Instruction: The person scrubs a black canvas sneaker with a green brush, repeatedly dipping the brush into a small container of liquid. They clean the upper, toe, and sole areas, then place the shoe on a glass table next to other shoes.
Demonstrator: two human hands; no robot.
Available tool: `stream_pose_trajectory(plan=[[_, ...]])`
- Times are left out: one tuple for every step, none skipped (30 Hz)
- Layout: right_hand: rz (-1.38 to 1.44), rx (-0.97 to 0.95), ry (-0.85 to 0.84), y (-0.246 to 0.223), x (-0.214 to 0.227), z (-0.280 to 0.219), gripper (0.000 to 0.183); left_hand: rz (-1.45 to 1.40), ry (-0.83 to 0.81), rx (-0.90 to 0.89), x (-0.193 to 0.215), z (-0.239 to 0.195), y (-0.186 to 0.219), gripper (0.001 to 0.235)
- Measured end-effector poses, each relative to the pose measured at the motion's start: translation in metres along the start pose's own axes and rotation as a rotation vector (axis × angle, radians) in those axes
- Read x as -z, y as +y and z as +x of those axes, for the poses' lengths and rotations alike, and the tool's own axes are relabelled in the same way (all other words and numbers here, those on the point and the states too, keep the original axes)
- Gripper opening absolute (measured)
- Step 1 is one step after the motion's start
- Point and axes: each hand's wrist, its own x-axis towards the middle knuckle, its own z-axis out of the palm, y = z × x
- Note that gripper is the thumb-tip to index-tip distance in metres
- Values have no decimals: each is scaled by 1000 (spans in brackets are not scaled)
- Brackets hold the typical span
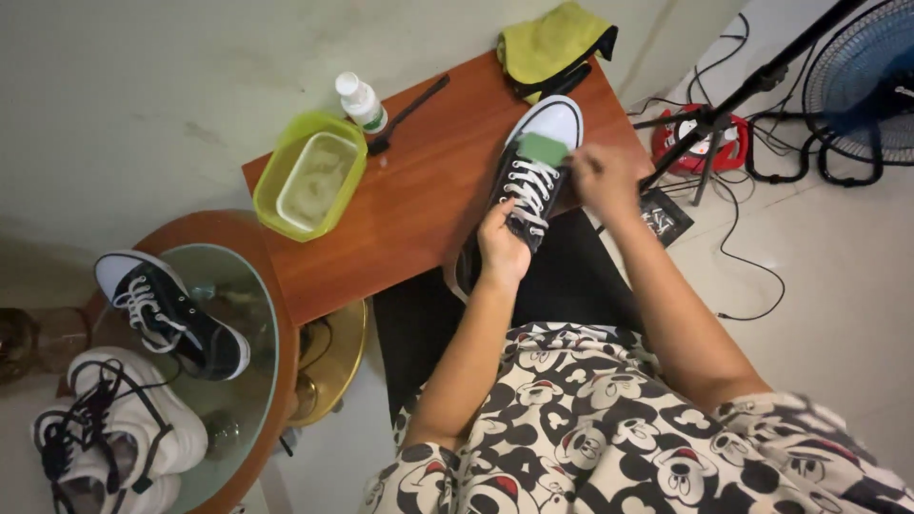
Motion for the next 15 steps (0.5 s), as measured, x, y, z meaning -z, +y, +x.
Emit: stream_pose_trajectory(plan=[[0,-2,-3,11,3,9,12,0,4,0,-5,-1,2,16],[-6,-15,61,24,8,14,12,28,-19,-19,-7,-5,2,17],[-11,-28,125,36,12,18,12,56,-42,-38,-9,-9,2,17],[-11,-25,127,18,9,6,12,55,-44,-39,6,3,-4,17],[56,-82,-8,-1,7,-7,11,68,-53,-65,20,14,-9,19],[127,-135,-145,-20,2,-19,11,82,-63,-94,34,26,-13,21],[130,-130,-145,10,-2,-6,11,82,-66,-99,33,29,-12,21],[148,-182,-126,42,-7,1,14,178,-152,-106,37,29,-12,11],[165,-234,-106,74,-12,8,19,274,-239,-113,40,28,-13,16],[163,-238,-105,44,-3,-6,19,273,-238,-109,21,7,-6,16],[202,-254,-135,14,5,-20,15,266,-270,-142,2,-14,1,18],[247,-259,-163,-19,12,-26,18,258,-310,-184,-23,-31,11,21],[249,-251,-161,-13,14,-18,18,258,-317,-190,-27,-30,11,21],[188,-248,-142,-4,17,-18,16,266,-338,-210,-27,-33,10,24],[128,-245,-123,5,19,-18,14,274,-360,-230,-27,-36,9,27]])
